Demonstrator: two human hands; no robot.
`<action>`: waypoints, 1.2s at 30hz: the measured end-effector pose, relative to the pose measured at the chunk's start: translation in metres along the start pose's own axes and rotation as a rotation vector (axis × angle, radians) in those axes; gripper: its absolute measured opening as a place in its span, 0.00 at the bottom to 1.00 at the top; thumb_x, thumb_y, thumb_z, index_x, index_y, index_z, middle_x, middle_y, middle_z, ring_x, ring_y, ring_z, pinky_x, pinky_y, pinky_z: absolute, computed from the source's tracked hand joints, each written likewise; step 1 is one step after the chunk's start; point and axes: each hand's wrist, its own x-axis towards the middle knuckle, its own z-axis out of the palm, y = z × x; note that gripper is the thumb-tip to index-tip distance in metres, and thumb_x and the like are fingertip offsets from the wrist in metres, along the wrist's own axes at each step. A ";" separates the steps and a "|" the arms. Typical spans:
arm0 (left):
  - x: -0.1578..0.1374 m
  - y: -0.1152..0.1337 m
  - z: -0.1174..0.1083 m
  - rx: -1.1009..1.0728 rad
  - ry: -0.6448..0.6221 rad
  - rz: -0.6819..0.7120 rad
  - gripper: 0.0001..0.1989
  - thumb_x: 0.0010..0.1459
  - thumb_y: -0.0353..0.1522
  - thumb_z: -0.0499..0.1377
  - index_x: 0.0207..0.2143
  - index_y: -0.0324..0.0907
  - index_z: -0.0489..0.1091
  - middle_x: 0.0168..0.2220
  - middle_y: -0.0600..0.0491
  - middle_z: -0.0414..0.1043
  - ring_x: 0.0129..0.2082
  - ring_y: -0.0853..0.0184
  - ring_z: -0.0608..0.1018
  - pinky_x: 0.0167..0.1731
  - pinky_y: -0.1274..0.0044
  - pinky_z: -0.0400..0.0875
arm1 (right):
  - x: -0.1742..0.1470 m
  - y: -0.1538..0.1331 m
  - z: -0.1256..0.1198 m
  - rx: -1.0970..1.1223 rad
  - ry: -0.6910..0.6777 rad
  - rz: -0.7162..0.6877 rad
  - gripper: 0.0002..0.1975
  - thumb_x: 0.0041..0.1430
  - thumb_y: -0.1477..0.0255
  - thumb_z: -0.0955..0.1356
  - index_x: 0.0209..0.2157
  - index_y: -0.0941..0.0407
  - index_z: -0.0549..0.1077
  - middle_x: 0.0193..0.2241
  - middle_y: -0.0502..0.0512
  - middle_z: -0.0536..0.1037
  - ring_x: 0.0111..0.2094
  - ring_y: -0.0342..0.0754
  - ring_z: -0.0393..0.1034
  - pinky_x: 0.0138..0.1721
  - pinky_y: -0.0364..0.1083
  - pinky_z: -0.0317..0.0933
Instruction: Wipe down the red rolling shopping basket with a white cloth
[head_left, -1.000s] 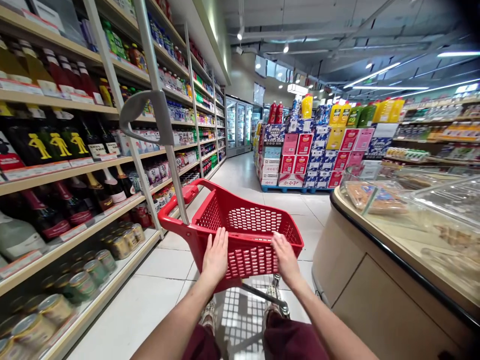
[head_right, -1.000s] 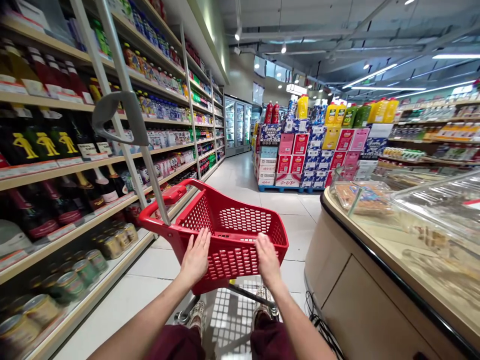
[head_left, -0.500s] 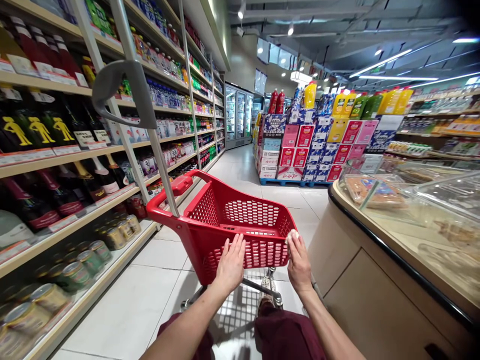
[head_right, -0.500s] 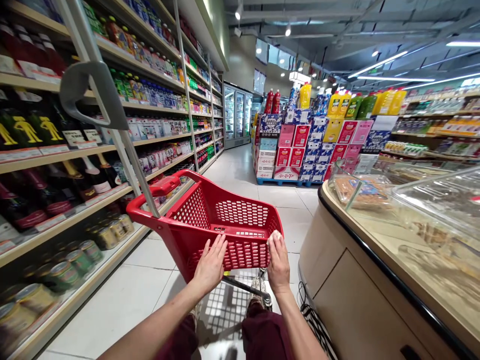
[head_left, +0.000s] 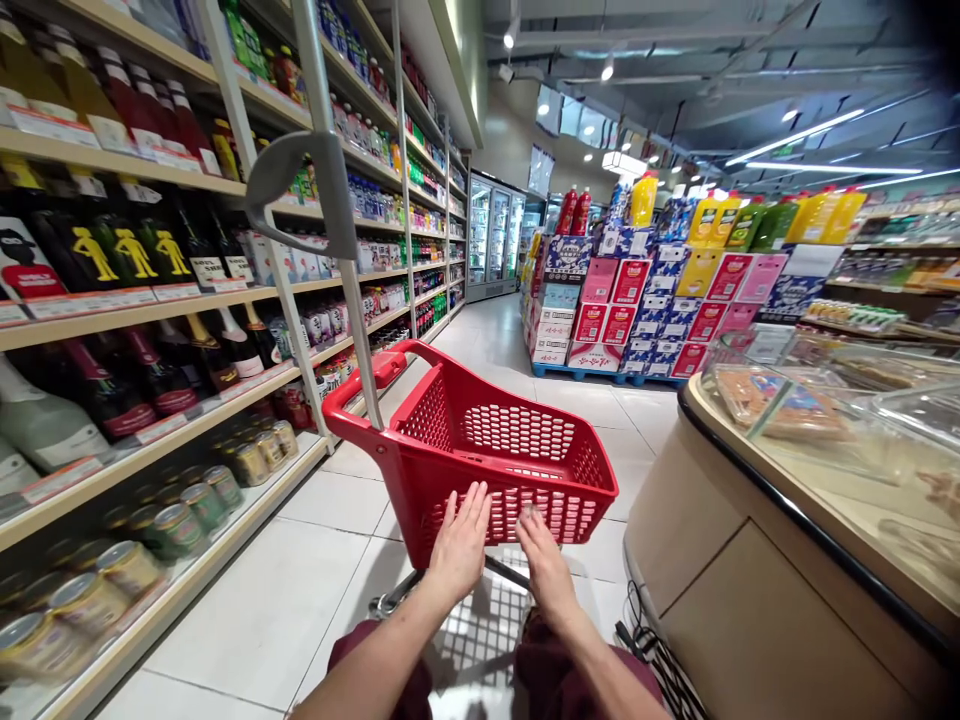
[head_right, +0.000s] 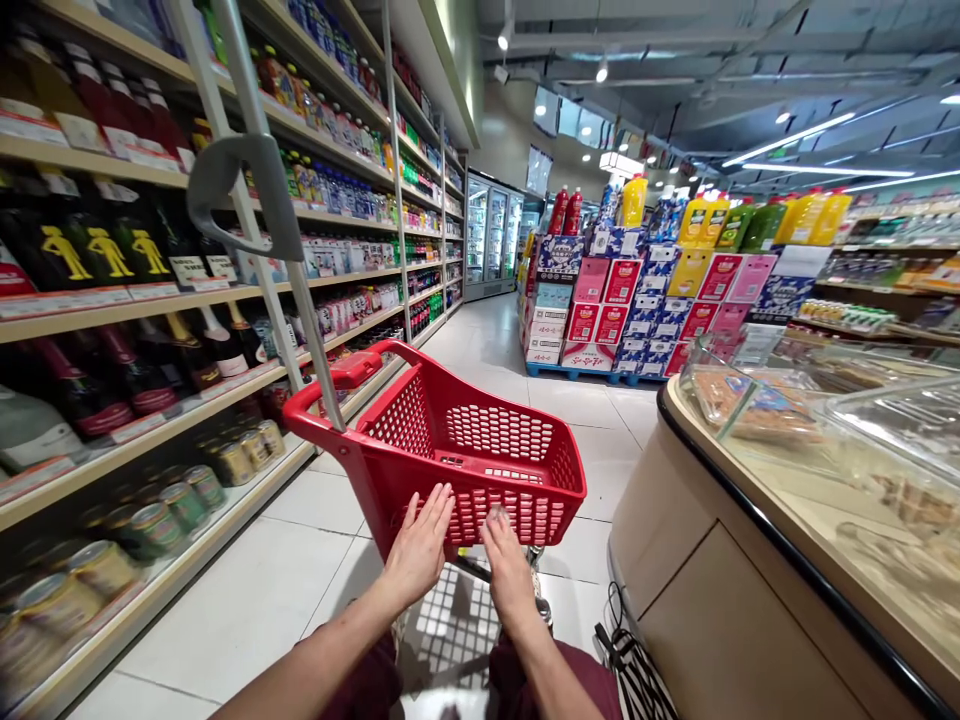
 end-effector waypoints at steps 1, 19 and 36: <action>-0.002 -0.003 0.001 0.001 0.010 -0.008 0.31 0.49 0.28 0.48 0.58 0.34 0.47 0.61 0.46 0.45 0.61 0.62 0.44 0.57 0.63 0.41 | 0.000 -0.004 0.002 0.009 -0.019 -0.006 0.30 0.55 0.87 0.54 0.58 0.52 0.51 0.55 0.56 0.61 0.59 0.48 0.45 0.53 0.55 0.57; -0.033 -0.050 -0.016 0.081 0.106 -0.113 0.32 0.49 0.26 0.48 0.58 0.33 0.46 0.61 0.45 0.44 0.61 0.62 0.44 0.57 0.63 0.40 | 0.046 -0.052 0.022 0.065 0.003 -0.175 0.25 0.58 0.83 0.56 0.57 0.54 0.54 0.54 0.57 0.62 0.59 0.48 0.46 0.55 0.54 0.54; -0.070 -0.099 -0.030 0.114 0.170 -0.423 0.35 0.46 0.25 0.48 0.59 0.33 0.44 0.60 0.42 0.46 0.61 0.61 0.46 0.57 0.61 0.44 | 0.119 -0.139 0.051 0.195 0.022 -0.240 0.21 0.59 0.80 0.56 0.54 0.58 0.59 0.55 0.59 0.60 0.60 0.50 0.43 0.56 0.56 0.52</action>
